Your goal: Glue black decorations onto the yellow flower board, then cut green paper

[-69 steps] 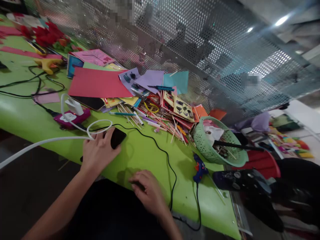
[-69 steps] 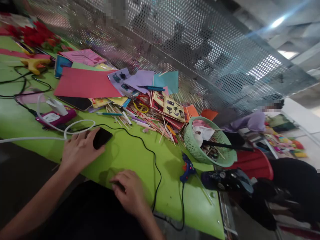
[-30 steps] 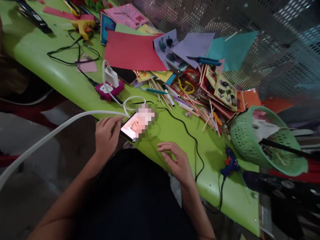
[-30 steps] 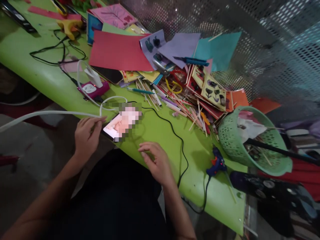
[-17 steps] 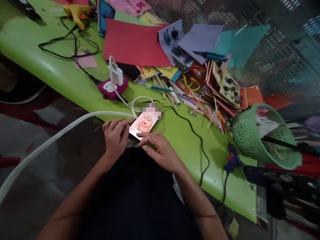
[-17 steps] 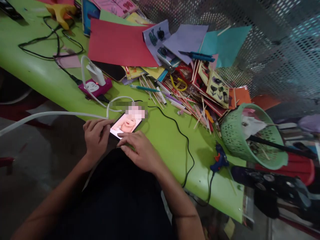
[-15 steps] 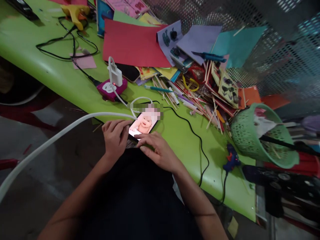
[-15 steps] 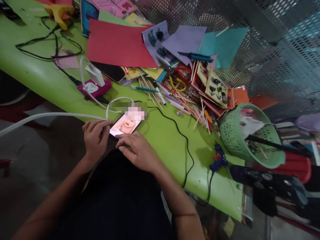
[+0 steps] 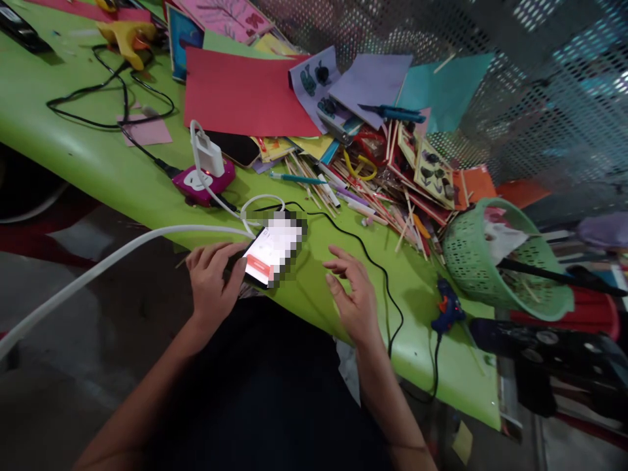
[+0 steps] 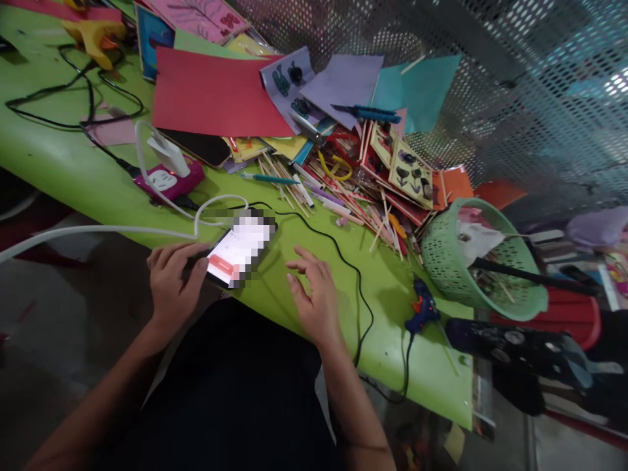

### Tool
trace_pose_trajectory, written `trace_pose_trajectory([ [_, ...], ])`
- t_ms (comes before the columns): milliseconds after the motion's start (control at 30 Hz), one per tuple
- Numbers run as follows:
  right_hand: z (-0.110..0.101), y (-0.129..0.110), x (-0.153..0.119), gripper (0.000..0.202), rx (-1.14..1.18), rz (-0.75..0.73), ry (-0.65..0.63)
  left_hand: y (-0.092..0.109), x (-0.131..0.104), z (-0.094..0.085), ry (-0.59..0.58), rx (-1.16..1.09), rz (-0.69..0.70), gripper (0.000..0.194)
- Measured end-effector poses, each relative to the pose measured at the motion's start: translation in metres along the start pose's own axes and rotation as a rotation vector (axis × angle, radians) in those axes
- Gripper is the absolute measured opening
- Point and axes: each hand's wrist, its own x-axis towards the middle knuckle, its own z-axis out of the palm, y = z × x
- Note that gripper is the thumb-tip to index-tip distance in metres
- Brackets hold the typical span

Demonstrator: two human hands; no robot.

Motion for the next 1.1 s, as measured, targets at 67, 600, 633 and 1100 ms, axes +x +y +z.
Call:
trace_pose_trajectory([
  [67,0.001,0.005,-0.009,0.016,0.046,0.04,-0.009,0.001,-0.001,-0.001,-0.007,0.002,0.0,0.025],
  [600,0.01,0.004,-0.004,0.013,0.181,0.029,-0.101,0.004,-0.012,0.0,-0.067,0.027,0.092,0.046],
  [633,0.011,0.005,-0.004,0.013,0.181,0.032,-0.1,0.003,-0.013,0.001,-0.076,0.031,0.106,0.051],
  [1100,0.004,0.022,-0.02,0.011,0.185,0.122,-0.031,0.02,-0.018,0.011,-0.073,0.116,0.063,0.083],
])
